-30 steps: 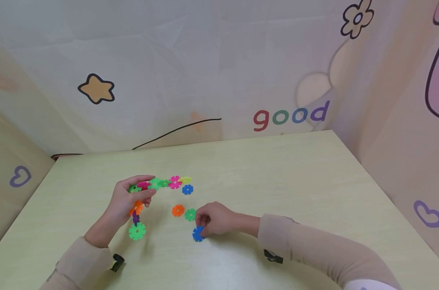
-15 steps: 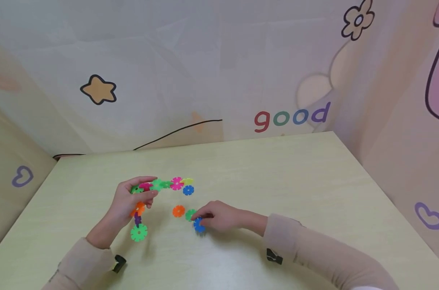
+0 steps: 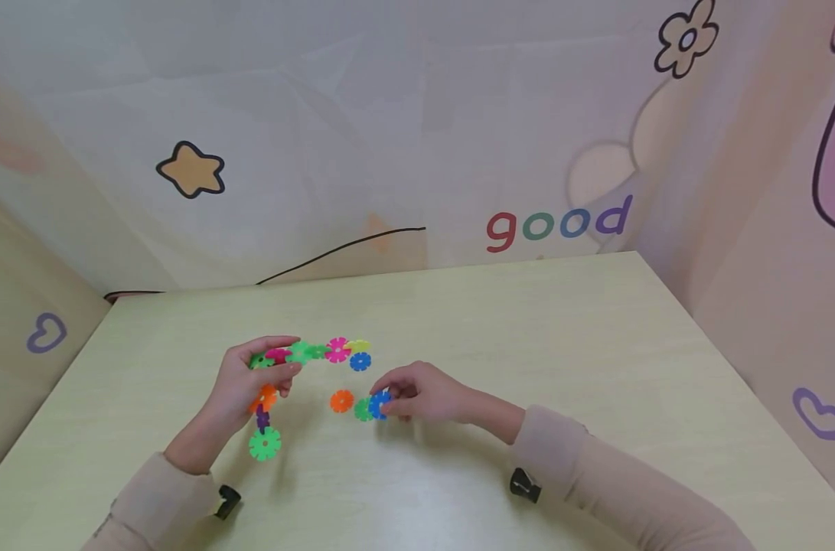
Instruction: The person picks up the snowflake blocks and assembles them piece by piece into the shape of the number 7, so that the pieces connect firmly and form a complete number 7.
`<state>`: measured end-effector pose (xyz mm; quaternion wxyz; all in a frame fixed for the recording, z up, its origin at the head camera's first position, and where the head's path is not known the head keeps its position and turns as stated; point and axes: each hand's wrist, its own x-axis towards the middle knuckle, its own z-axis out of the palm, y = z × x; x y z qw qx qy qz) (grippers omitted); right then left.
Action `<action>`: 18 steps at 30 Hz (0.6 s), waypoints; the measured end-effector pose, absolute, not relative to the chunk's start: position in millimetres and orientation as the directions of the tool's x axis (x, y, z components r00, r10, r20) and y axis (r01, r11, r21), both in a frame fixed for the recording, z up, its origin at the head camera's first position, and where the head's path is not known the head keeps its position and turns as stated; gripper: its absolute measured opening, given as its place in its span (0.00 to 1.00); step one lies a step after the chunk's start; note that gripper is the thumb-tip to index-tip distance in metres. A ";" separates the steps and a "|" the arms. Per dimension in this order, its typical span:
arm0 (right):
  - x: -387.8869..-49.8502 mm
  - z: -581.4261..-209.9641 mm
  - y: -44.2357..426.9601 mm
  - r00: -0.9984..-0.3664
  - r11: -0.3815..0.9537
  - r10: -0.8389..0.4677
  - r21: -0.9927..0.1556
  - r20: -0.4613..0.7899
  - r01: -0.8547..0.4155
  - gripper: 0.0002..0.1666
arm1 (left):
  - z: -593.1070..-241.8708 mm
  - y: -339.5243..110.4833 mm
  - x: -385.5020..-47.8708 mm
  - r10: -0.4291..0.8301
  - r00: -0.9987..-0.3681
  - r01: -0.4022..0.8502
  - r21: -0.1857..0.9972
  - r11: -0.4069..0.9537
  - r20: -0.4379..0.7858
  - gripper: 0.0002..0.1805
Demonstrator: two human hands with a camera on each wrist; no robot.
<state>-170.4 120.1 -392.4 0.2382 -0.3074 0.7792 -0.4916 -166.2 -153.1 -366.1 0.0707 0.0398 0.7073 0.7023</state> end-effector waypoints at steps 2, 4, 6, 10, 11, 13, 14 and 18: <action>-171.8 -390.7 121.9 -0.705 0.315 -0.708 -0.915 -0.050 -0.252 0.15 | -367.0 -153.4 -166.0 0.156 -0.987 -0.044 0.999 0.012 -0.045 0.21; -172.8 -388.7 123.5 -0.711 0.299 -0.703 -0.922 -0.037 -0.247 0.15 | -367.3 -153.2 -165.4 0.155 -0.987 -0.046 0.999 0.012 -0.047 0.21; -173.5 -386.5 125.0 -0.721 0.284 -0.693 -0.928 -0.025 -0.241 0.16 | -367.5 -153.2 -165.2 0.158 -0.986 -0.044 0.999 0.013 -0.045 0.21; -174.0 -380.9 127.6 -0.751 0.271 -0.660 -0.936 -0.009 -0.226 0.16 | -367.8 -153.0 -164.8 0.167 -0.985 -0.041 0.999 0.011 -0.043 0.21; -174.0 -379.3 128.2 -0.758 0.266 -0.653 -0.937 -0.002 -0.226 0.17 | -367.9 -153.1 -164.6 0.169 -0.985 -0.042 0.999 0.010 -0.043 0.21; -174.1 -376.5 129.4 -0.768 0.249 -0.640 -0.942 0.014 -0.225 0.17 | -367.9 -153.0 -164.2 0.172 -0.984 -0.043 0.999 0.007 -0.044 0.22; -174.1 -375.0 130.0 -0.772 0.240 -0.635 -0.944 0.025 -0.228 0.17 | -367.7 -152.9 -163.9 0.174 -0.984 -0.043 0.999 0.006 -0.043 0.22; -174.7 -371.1 131.9 -0.782 0.202 -0.619 -0.949 0.067 -0.241 0.17 | -366.4 -152.0 -162.2 0.180 -0.983 -0.038 0.999 0.002 -0.037 0.22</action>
